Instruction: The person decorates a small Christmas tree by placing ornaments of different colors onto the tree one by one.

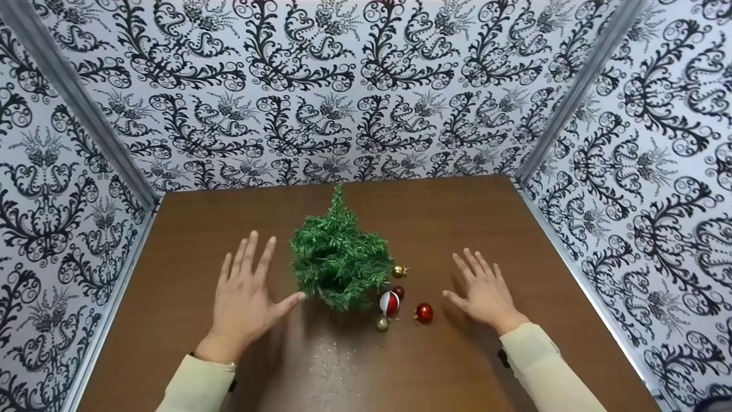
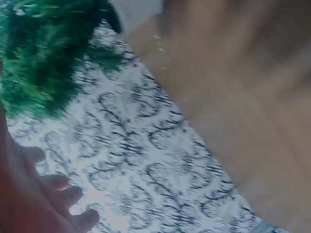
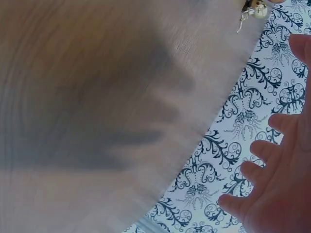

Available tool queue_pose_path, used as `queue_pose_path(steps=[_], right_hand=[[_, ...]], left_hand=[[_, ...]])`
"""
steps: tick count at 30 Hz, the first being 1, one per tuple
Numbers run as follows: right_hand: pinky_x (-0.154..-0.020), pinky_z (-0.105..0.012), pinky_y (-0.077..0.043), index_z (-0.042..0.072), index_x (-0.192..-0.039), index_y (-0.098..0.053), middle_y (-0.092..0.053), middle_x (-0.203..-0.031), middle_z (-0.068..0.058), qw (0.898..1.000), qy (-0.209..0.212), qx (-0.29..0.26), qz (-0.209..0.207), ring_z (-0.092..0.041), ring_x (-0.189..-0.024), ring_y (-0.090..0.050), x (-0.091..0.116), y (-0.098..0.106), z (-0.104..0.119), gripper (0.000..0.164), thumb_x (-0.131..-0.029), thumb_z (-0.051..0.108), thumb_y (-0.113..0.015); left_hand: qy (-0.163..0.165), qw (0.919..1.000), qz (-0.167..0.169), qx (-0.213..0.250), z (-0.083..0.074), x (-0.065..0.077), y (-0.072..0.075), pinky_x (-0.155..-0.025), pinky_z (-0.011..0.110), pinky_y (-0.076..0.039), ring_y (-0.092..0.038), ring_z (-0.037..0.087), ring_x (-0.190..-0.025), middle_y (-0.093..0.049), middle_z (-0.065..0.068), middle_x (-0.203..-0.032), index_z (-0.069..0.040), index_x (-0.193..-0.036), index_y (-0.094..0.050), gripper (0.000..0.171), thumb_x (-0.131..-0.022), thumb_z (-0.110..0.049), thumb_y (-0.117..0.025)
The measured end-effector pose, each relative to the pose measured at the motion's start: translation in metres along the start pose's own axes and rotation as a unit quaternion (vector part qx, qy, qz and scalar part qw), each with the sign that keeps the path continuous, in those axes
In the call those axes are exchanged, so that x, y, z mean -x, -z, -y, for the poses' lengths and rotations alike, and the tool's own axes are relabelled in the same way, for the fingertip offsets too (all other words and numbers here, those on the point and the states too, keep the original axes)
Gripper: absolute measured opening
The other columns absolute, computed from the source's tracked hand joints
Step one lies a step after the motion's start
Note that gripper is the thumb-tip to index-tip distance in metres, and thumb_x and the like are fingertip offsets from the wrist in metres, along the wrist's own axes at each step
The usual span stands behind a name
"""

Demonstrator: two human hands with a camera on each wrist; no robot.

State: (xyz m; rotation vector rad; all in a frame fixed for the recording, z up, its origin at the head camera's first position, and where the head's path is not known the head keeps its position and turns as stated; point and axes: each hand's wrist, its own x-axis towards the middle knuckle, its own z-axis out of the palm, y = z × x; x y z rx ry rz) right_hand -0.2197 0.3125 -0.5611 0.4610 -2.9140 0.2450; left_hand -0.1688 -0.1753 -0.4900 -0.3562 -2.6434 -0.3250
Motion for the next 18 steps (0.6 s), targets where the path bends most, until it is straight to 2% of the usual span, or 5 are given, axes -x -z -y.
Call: queue_pose_path(steps=[3,6,8,13,18], right_hand=[[-0.110,-0.068,-0.018,0.011,-0.154,-0.039,-0.031,-0.158,-0.018,1.000,0.013,-0.003,0.003,-0.041,-0.144,-0.027,-0.002,0.001,0.005,0.085,-0.087,0.054,-0.068],[-0.110,-0.066,-0.023,0.011,-0.152,-0.043,-0.036,-0.156,-0.017,0.999,0.042,-0.013,0.004,-0.040,-0.141,-0.034,-0.003,0.001,0.011,0.080,-0.088,0.053,-0.068],[-0.108,-0.063,-0.029,0.011,-0.148,-0.049,-0.043,-0.151,-0.017,0.997,0.067,-0.029,0.005,-0.039,-0.136,-0.041,-0.003,0.001,0.016,0.073,-0.089,0.049,-0.070],[-0.094,-0.053,-0.048,0.010,-0.132,-0.063,-0.059,-0.131,-0.013,0.989,0.122,-0.075,0.040,-0.033,-0.118,-0.057,0.004,-0.007,0.030,0.053,-0.089,0.038,-0.073],[-0.086,-0.049,-0.053,0.011,-0.128,-0.064,-0.061,-0.123,-0.006,0.985,0.133,-0.086,0.067,-0.026,-0.108,-0.062,0.017,-0.015,0.039,0.047,-0.088,0.035,-0.073]], left_hand=[[-0.029,0.9977,-0.055,0.027,-0.015,-0.011,0.005,-0.118,0.053,-0.012,-0.018,0.038,-0.148,-0.008,0.015,-0.165,-0.016,-0.161,-0.017,0.113,-0.077,-0.081,-0.055],[-0.073,0.9898,-0.106,0.060,-0.031,-0.023,0.005,-0.117,0.054,-0.015,-0.018,0.039,-0.148,-0.013,0.018,-0.164,-0.012,-0.159,-0.024,0.111,-0.076,-0.076,-0.061],[-0.101,0.9849,-0.122,0.071,-0.041,-0.030,0.004,-0.116,0.055,-0.015,-0.017,0.039,-0.148,-0.014,0.018,-0.164,-0.011,-0.158,-0.027,0.109,-0.076,-0.073,-0.064],[-0.135,0.9850,-0.099,0.041,-0.063,-0.039,-0.008,-0.116,0.056,-0.017,-0.012,0.036,-0.149,-0.011,0.016,-0.165,-0.015,-0.158,-0.028,0.110,-0.074,-0.075,-0.066],[-0.136,0.9886,-0.064,0.009,-0.080,-0.037,-0.021,-0.118,0.051,-0.012,-0.012,0.035,-0.150,-0.012,0.017,-0.165,-0.014,-0.156,-0.034,0.109,-0.074,-0.079,-0.061]])
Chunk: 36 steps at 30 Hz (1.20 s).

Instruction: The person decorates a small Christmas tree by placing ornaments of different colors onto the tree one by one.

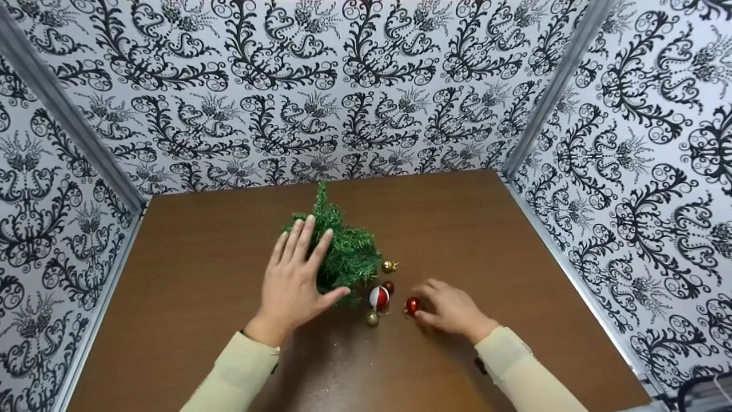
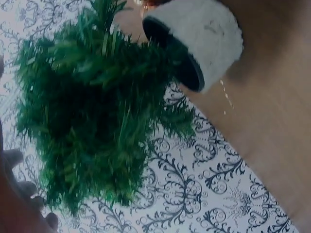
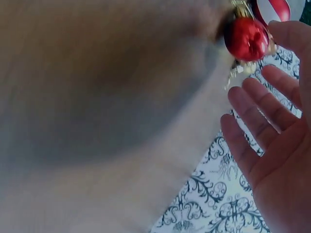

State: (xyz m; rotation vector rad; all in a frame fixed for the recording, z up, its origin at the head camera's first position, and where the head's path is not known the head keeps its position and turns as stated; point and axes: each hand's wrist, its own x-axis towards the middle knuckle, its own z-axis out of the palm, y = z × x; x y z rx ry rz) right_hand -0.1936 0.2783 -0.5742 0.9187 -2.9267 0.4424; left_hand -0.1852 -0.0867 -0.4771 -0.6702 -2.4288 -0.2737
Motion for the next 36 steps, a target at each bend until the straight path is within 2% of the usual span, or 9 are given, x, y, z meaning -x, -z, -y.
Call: queue_pose_path(steps=[7,13,21,31,36], right_hand=[[-0.076,-0.046,-0.055,0.013,-0.120,-0.066,-0.061,-0.114,-0.003,1.000,0.017,0.017,-0.011,-0.022,-0.095,-0.064,-0.002,-0.013,0.005,0.039,-0.086,0.028,-0.076],[-0.075,-0.043,-0.055,0.012,-0.118,-0.066,-0.060,-0.105,-0.001,1.000,0.016,0.014,-0.003,-0.018,-0.086,-0.061,-0.003,-0.015,0.005,0.036,-0.087,0.027,-0.075],[-0.073,-0.040,-0.054,0.014,-0.115,-0.066,-0.059,-0.103,0.002,1.000,0.028,-0.001,-0.014,-0.016,-0.084,-0.060,-0.006,-0.014,0.000,0.032,-0.087,0.027,-0.076],[-0.081,-0.036,-0.054,0.015,-0.117,-0.066,-0.062,-0.111,0.005,0.998,-0.004,-0.040,-0.042,-0.012,-0.091,-0.061,-0.011,0.014,0.007,0.033,-0.086,0.024,-0.076],[-0.081,-0.030,-0.055,0.016,-0.117,-0.065,-0.061,-0.110,0.006,0.994,0.004,-0.088,-0.065,-0.008,-0.093,-0.061,-0.012,0.030,0.021,0.033,-0.087,0.021,-0.077]], left_hand=[[0.008,0.9992,0.024,-0.030,-0.007,0.004,-0.002,-0.119,0.048,-0.008,-0.010,0.032,-0.150,-0.020,0.018,-0.162,-0.010,-0.154,-0.039,0.101,-0.078,-0.072,-0.062],[-0.006,0.9990,0.028,-0.034,-0.010,0.005,-0.001,-0.119,0.048,-0.010,-0.020,0.034,-0.148,-0.030,0.020,-0.158,-0.006,-0.152,-0.040,0.100,-0.078,-0.068,-0.064],[-0.004,0.9986,0.038,-0.037,-0.007,0.005,0.002,-0.119,0.048,-0.012,-0.018,0.032,-0.149,-0.029,0.018,-0.159,-0.007,-0.154,-0.038,0.100,-0.079,-0.068,-0.063],[0.000,0.9985,0.048,-0.028,-0.008,0.004,0.004,-0.119,0.048,-0.013,-0.017,0.033,-0.149,-0.028,0.018,-0.160,-0.006,-0.154,-0.036,0.100,-0.079,-0.066,-0.065],[-0.004,0.9986,0.047,-0.024,-0.009,0.003,0.003,-0.119,0.048,-0.014,-0.019,0.034,-0.149,-0.028,0.019,-0.159,-0.005,-0.154,-0.036,0.100,-0.079,-0.064,-0.067]])
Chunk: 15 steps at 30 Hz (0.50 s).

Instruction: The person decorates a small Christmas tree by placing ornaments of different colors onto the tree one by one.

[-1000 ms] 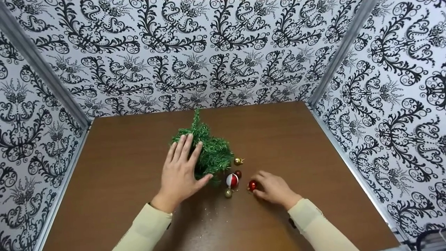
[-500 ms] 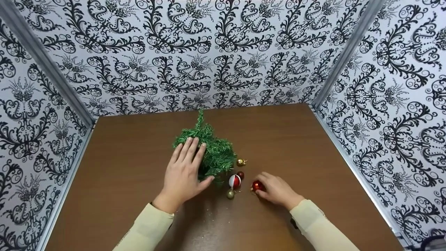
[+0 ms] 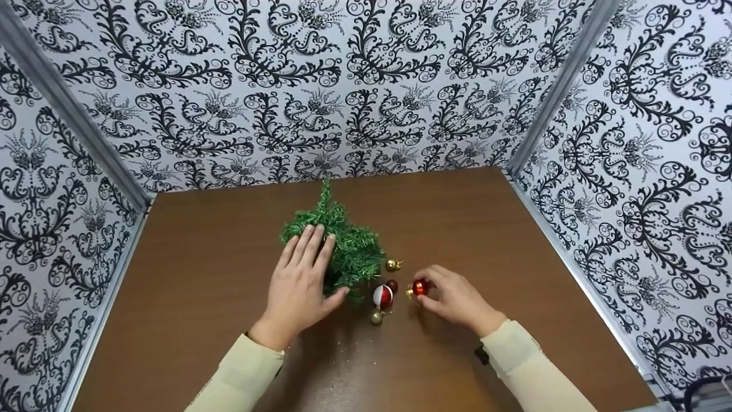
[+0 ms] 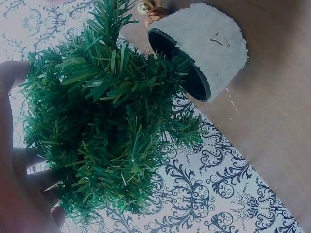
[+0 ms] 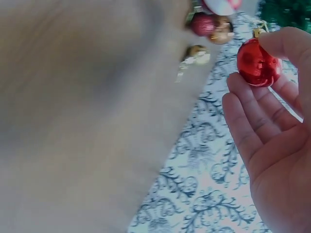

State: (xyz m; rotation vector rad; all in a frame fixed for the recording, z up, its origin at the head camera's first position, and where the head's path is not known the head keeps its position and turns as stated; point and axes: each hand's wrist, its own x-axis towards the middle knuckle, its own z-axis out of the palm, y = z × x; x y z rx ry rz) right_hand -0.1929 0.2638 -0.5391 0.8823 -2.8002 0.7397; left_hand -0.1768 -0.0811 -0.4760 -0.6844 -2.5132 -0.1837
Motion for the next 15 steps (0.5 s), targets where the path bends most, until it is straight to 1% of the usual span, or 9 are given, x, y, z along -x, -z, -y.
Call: queue_pose_path(steps=[7,9,13,15], right_hand=[[-0.084,-0.038,-0.056,0.012,-0.119,-0.064,-0.061,-0.111,0.003,0.996,0.045,-0.067,-0.034,-0.010,-0.098,-0.063,-0.006,0.006,0.030,0.037,-0.085,0.013,-0.079],[-0.084,-0.036,-0.056,0.010,-0.119,-0.064,-0.061,-0.113,0.003,0.994,0.063,-0.082,-0.042,-0.010,-0.099,-0.063,-0.008,0.006,0.039,0.038,-0.085,0.011,-0.079],[-0.082,-0.029,-0.056,0.008,-0.118,-0.064,-0.062,-0.115,0.001,0.986,0.108,-0.109,-0.065,-0.012,-0.098,-0.064,-0.013,0.002,0.054,0.037,-0.084,0.010,-0.079],[-0.082,-0.027,-0.055,0.007,-0.118,-0.064,-0.062,-0.116,0.001,0.982,0.124,-0.121,-0.075,-0.012,-0.097,-0.065,-0.015,0.000,0.061,0.038,-0.084,0.009,-0.079]], left_hand=[[-0.010,0.9998,-0.014,0.005,0.000,-0.001,-0.002,-0.118,0.048,-0.015,-0.019,0.033,-0.149,-0.028,0.019,-0.159,-0.004,-0.153,-0.037,0.100,-0.078,-0.061,-0.070],[-0.014,0.9997,-0.018,0.008,0.000,-0.001,-0.002,-0.118,0.048,-0.016,-0.019,0.033,-0.149,-0.029,0.019,-0.159,-0.004,-0.152,-0.038,0.098,-0.078,-0.060,-0.071],[-0.020,0.9994,-0.025,0.013,0.001,0.001,-0.004,-0.118,0.048,-0.015,-0.021,0.032,-0.148,-0.030,0.018,-0.159,-0.005,-0.152,-0.040,0.096,-0.079,-0.059,-0.070],[-0.024,0.9993,-0.027,0.013,0.001,0.003,-0.004,-0.118,0.048,-0.015,-0.022,0.031,-0.148,-0.030,0.018,-0.159,-0.006,-0.152,-0.040,0.095,-0.079,-0.059,-0.069]])
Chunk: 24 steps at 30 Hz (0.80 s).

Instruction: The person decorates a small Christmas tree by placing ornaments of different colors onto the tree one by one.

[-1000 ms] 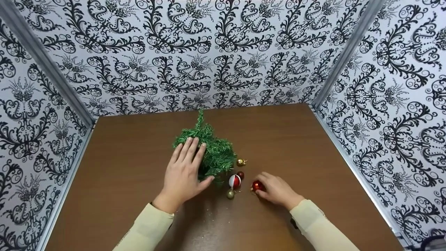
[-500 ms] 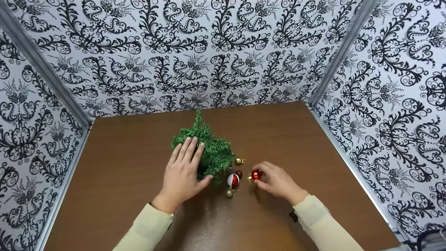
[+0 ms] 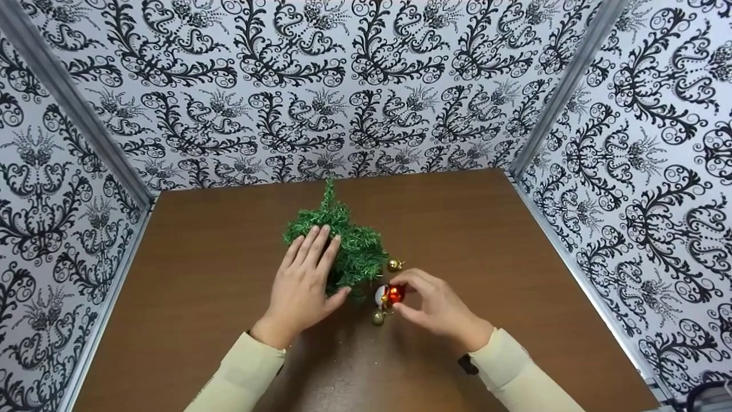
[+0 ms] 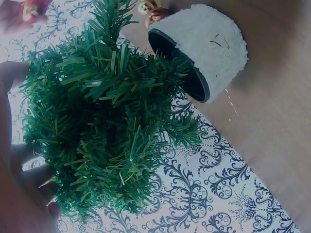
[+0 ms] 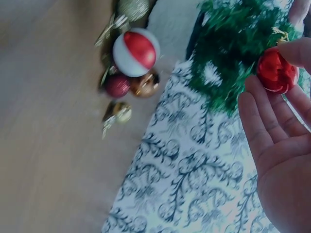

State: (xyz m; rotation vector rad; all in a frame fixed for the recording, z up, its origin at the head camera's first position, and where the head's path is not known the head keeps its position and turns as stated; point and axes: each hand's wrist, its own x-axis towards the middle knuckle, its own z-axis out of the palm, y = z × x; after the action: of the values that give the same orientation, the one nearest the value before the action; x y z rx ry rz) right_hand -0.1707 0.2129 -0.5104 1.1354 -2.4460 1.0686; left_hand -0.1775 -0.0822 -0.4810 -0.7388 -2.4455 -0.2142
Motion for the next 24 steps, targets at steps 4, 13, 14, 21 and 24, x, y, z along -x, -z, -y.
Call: queue_pose_path(steps=[4,13,14,21,24], right_hand=[[-0.080,-0.029,-0.056,0.008,-0.120,-0.063,-0.062,-0.118,0.000,1.000,0.010,-0.017,-0.012,-0.012,-0.097,-0.065,-0.007,-0.007,0.009,0.039,-0.084,0.011,-0.079],[-0.073,-0.031,-0.057,0.010,-0.122,-0.063,-0.063,-0.113,0.003,0.999,-0.007,-0.026,-0.026,-0.008,-0.088,-0.062,-0.019,-0.018,0.020,0.039,-0.088,0.024,-0.078],[-0.071,-0.032,-0.057,0.011,-0.121,-0.063,-0.064,-0.112,0.003,0.999,-0.008,-0.031,-0.028,-0.009,-0.086,-0.062,-0.020,-0.019,0.021,0.039,-0.088,0.024,-0.078],[-0.068,-0.030,-0.057,0.014,-0.120,-0.065,-0.067,-0.107,0.005,0.997,-0.008,-0.061,-0.046,-0.010,-0.080,-0.065,-0.021,-0.027,0.029,0.037,-0.087,0.024,-0.079],[-0.069,-0.028,-0.057,0.015,-0.120,-0.065,-0.068,-0.107,0.005,0.997,-0.005,-0.073,-0.041,-0.009,-0.079,-0.066,-0.020,-0.031,0.030,0.036,-0.088,0.023,-0.078]], left_hand=[[-0.013,0.9999,-0.002,0.004,0.000,0.001,0.000,-0.118,0.047,-0.015,-0.024,0.031,-0.147,-0.030,0.016,-0.159,-0.007,-0.153,-0.039,0.094,-0.080,-0.057,-0.070],[-0.091,0.9916,-0.066,0.064,-0.005,0.003,-0.002,-0.112,0.051,-0.030,-0.034,0.032,-0.143,-0.041,0.014,-0.154,-0.010,-0.135,-0.062,0.069,-0.077,-0.043,-0.082],[-0.100,0.9891,-0.077,0.076,-0.006,0.003,-0.002,-0.111,0.051,-0.031,-0.035,0.032,-0.142,-0.043,0.014,-0.152,-0.011,-0.129,-0.066,0.062,-0.077,-0.040,-0.083],[-0.128,0.9753,-0.121,0.133,-0.015,0.008,-0.006,-0.107,0.049,-0.037,-0.044,0.029,-0.137,-0.052,0.011,-0.145,-0.014,-0.102,-0.078,0.025,-0.078,-0.020,-0.084],[-0.123,0.9719,-0.131,0.152,-0.016,0.010,-0.007,-0.106,0.049,-0.038,-0.046,0.029,-0.135,-0.055,0.010,-0.143,-0.014,-0.093,-0.080,0.014,-0.079,-0.014,-0.082]])
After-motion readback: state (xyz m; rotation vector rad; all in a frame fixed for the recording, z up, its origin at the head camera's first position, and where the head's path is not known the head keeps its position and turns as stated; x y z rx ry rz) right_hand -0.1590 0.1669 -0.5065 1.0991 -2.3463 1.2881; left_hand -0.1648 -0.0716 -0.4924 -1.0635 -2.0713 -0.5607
